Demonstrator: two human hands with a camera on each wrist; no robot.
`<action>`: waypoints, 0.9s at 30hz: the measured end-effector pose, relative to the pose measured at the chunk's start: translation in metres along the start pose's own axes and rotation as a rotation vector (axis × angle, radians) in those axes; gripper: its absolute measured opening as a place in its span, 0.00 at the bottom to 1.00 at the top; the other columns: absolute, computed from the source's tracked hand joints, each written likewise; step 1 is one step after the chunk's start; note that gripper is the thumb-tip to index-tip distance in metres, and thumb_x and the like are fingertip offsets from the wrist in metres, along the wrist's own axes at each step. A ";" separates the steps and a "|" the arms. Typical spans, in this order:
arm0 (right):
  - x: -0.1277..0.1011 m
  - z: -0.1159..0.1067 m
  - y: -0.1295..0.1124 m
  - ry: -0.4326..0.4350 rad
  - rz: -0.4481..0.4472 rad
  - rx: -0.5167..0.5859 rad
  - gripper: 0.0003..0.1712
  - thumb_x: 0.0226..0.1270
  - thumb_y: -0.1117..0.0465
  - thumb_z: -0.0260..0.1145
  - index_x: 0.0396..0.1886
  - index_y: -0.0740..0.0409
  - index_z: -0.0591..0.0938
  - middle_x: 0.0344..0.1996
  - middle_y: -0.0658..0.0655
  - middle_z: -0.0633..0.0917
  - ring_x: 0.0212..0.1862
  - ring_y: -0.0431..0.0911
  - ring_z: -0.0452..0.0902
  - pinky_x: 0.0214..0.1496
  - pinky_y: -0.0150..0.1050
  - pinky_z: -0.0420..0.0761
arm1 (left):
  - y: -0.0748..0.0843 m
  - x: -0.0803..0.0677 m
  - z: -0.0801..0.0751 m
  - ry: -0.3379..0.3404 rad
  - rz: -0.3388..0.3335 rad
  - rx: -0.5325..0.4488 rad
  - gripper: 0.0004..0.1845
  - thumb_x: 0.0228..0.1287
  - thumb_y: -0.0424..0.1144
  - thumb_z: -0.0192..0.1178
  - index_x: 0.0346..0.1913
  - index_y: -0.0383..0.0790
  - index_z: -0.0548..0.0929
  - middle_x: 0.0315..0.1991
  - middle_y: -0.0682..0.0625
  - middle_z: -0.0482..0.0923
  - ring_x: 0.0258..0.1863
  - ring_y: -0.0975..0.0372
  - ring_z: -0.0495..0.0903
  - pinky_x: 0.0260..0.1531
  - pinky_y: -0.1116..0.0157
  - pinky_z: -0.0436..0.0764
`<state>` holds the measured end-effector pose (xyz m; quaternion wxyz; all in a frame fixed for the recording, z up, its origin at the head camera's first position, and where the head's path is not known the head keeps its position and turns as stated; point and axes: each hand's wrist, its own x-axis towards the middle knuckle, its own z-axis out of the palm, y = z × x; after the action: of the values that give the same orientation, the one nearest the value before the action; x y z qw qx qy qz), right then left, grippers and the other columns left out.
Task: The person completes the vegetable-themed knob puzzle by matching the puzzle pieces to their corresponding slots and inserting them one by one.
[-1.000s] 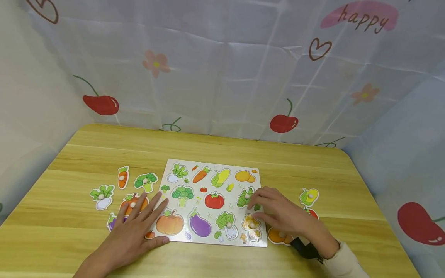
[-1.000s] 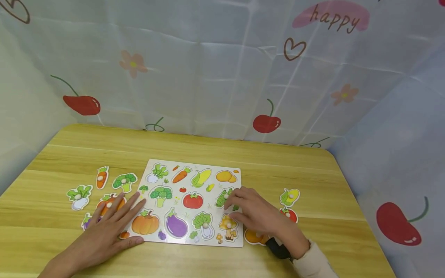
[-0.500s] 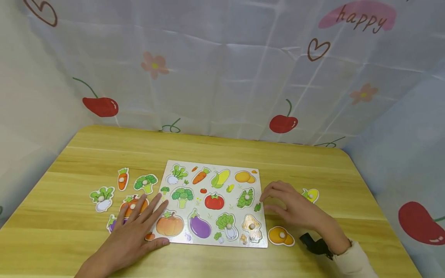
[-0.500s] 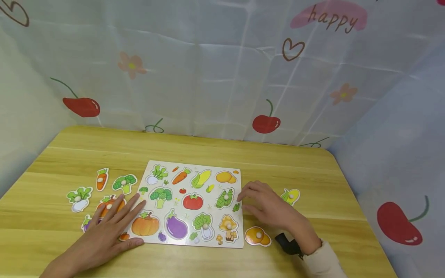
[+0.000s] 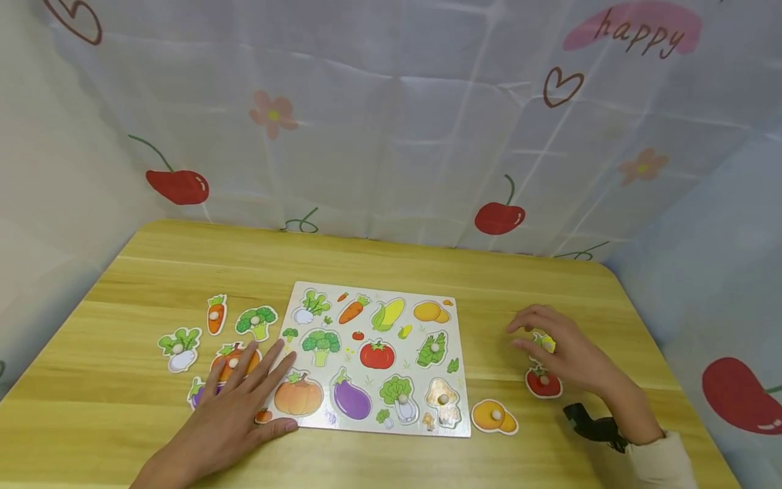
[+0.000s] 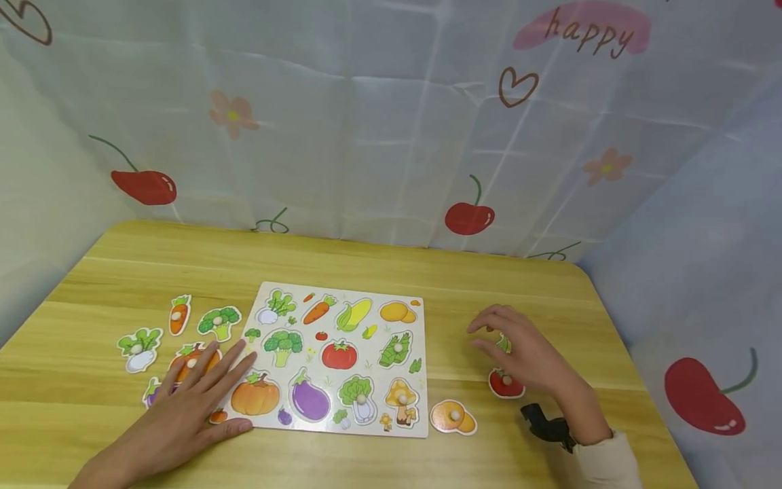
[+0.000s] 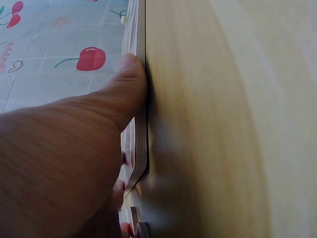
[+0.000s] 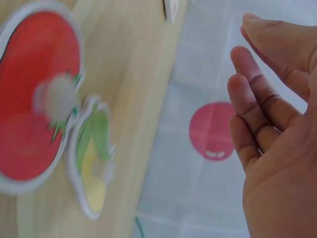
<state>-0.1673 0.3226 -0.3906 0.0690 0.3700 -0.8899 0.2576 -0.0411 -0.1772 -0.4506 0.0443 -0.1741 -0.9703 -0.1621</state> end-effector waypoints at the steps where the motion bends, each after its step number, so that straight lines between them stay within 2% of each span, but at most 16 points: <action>1: -0.002 -0.001 0.002 0.006 -0.001 0.001 0.19 0.55 0.75 0.74 0.44 0.54 0.84 0.44 0.45 0.82 0.44 0.42 0.77 0.49 0.24 0.73 | 0.000 0.000 0.000 -0.004 -0.003 -0.007 0.46 0.62 0.68 0.59 0.79 0.54 0.59 0.81 0.52 0.52 0.81 0.48 0.42 0.75 0.43 0.34; 15: -0.024 -0.007 0.031 0.030 0.056 0.024 0.22 0.53 0.77 0.74 0.44 0.52 0.84 0.42 0.50 0.83 0.42 0.38 0.73 0.45 0.24 0.71 | 0.000 0.001 -0.004 -0.031 -0.023 -0.043 0.46 0.63 0.68 0.59 0.79 0.55 0.59 0.81 0.52 0.50 0.81 0.47 0.41 0.74 0.40 0.36; 22: -0.035 -0.010 0.041 0.010 0.112 0.009 0.19 0.57 0.77 0.72 0.43 0.53 0.85 0.43 0.49 0.84 0.41 0.36 0.72 0.43 0.28 0.72 | 0.001 0.001 -0.005 -0.032 -0.024 -0.052 0.46 0.62 0.68 0.59 0.79 0.55 0.59 0.81 0.52 0.51 0.81 0.47 0.42 0.74 0.39 0.39; 27: -0.041 -0.008 0.049 0.006 0.099 -0.012 0.20 0.54 0.79 0.71 0.42 0.54 0.84 0.41 0.50 0.85 0.40 0.37 0.74 0.44 0.26 0.73 | 0.001 0.001 -0.004 -0.026 -0.018 -0.044 0.45 0.63 0.68 0.59 0.79 0.55 0.59 0.81 0.52 0.51 0.81 0.48 0.41 0.74 0.40 0.38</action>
<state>-0.1729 0.3812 -0.4162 0.0610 0.3245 -0.9084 0.2564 -0.0412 -0.1777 -0.4463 0.0263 -0.1682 -0.9685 -0.1815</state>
